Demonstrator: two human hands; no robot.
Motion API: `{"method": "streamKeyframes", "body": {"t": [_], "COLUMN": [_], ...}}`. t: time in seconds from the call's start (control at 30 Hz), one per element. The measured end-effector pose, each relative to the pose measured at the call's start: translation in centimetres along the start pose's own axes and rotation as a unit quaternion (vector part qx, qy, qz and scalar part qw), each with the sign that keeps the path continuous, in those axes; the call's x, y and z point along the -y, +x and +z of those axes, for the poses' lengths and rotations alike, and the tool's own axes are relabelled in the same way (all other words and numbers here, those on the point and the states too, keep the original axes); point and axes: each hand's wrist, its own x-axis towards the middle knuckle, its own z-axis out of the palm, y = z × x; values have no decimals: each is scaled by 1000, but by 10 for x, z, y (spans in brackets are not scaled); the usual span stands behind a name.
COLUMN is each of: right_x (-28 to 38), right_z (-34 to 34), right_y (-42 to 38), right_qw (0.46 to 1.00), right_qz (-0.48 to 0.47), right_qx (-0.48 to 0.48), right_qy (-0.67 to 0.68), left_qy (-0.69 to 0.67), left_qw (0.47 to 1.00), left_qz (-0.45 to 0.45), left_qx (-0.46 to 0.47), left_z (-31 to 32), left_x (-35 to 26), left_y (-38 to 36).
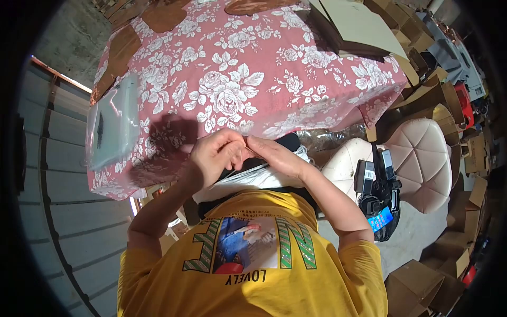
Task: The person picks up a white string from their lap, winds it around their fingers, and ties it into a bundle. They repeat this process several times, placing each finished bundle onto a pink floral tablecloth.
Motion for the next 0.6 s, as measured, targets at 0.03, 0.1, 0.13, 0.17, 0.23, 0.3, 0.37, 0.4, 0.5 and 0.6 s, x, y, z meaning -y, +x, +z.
{"method": "streamKeyframes", "body": {"t": [0.03, 0.1, 0.13, 0.17, 0.23, 0.3, 0.37, 0.4, 0.5, 0.6], "right_x": [14, 17, 23, 28, 40, 52, 71, 80, 98, 102], "right_z": [8, 8, 10, 12, 16, 13, 16, 16, 15, 13], "right_y": [-4, 2, 0, -3, -9, -11, -16, -18, -22, -22], "right_qw": [999, 996, 995, 996, 993, 986, 980, 978, 971, 970], "right_qz": [-30, -74, -77, -84, -90, -137, -149, -152, -154, -145], "right_qx": [-14, -27, -43, -40, -75, -90, -117, -118, -128, -133], "right_qy": [-38, -51, -36, -11, 26, -20, -63, -81, -129, -143], "left_qy": [-54, -46, -33, -28, 19, 19, -17, -35, 165, 349], "left_qw": [998, 999, 999, 1000, 999, 1000, 999, 999, 951, 870], "left_qz": [-17, -8, -18, -6, 2, -6, 19, 33, 246, 345], "left_qx": [7, 6, -5, 1, -28, -15, -21, -23, -90, -51], "left_z": [-2, -10, -12, -15, -17, -20, -21, -21, -23, -25], "left_x": [-15, -31, -37, -43, -49, -61, -70, -73, -79, -90], "left_y": [2, 8, 11, 14, 16, 21, 27, 30, 33, 30]}}
